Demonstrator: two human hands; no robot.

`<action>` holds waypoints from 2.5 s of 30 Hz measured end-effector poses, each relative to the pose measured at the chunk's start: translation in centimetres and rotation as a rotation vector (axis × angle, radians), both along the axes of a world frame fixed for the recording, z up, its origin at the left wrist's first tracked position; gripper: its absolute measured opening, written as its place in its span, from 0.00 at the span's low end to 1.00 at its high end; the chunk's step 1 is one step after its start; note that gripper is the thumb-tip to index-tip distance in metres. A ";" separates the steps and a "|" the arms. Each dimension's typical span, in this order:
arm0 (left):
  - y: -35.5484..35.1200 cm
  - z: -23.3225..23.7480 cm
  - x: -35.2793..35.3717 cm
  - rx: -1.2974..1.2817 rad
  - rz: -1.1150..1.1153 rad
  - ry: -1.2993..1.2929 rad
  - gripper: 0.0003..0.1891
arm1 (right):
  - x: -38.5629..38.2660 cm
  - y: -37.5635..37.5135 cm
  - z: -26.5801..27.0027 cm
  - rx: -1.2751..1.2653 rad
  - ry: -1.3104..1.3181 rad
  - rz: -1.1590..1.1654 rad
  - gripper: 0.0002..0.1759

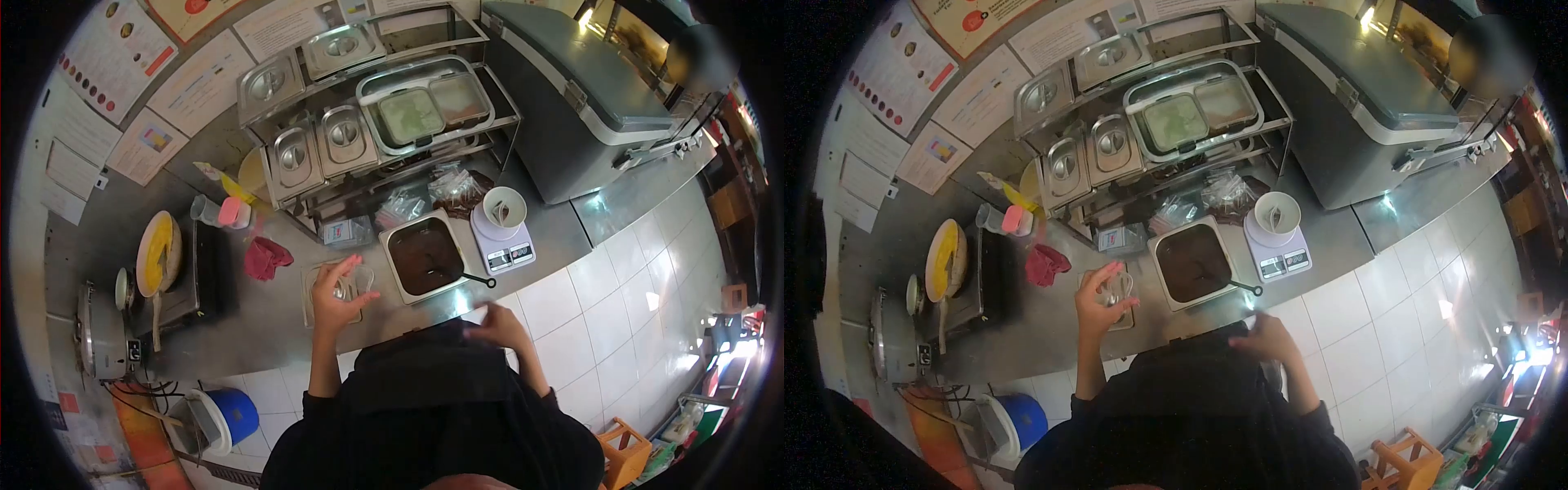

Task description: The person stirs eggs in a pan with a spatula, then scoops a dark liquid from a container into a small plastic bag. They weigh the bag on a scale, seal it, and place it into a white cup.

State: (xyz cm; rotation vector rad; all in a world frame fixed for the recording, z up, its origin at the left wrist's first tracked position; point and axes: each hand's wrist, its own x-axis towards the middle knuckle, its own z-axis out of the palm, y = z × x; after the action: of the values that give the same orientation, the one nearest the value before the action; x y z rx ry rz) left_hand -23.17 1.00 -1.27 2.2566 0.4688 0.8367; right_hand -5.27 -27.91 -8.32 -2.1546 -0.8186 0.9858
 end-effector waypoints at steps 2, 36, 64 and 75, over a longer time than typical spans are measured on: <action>0.5 -0.6 0.2 -0.023 0.002 -0.006 0.38 | -1.6 2.5 -4.8 0.651 0.032 -0.413 0.42; 3.6 -1.4 9.0 -0.004 -0.175 0.174 0.35 | 4.6 6.4 2.5 1.329 0.614 -0.949 0.07; 1.1 3.0 11.3 -0.239 -0.365 -0.071 0.32 | -0.2 5.6 12.3 1.259 -0.931 -0.087 0.04; 1.1 3.4 10.6 -0.312 -0.376 0.022 0.35 | 0.4 6.0 11.6 1.276 -0.641 -0.232 0.09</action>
State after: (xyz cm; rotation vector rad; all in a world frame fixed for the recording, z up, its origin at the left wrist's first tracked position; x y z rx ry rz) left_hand -12.61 2.15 2.11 1.9782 0.1602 0.5074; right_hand -4.91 -21.93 3.32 -1.2958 -1.0306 -0.3931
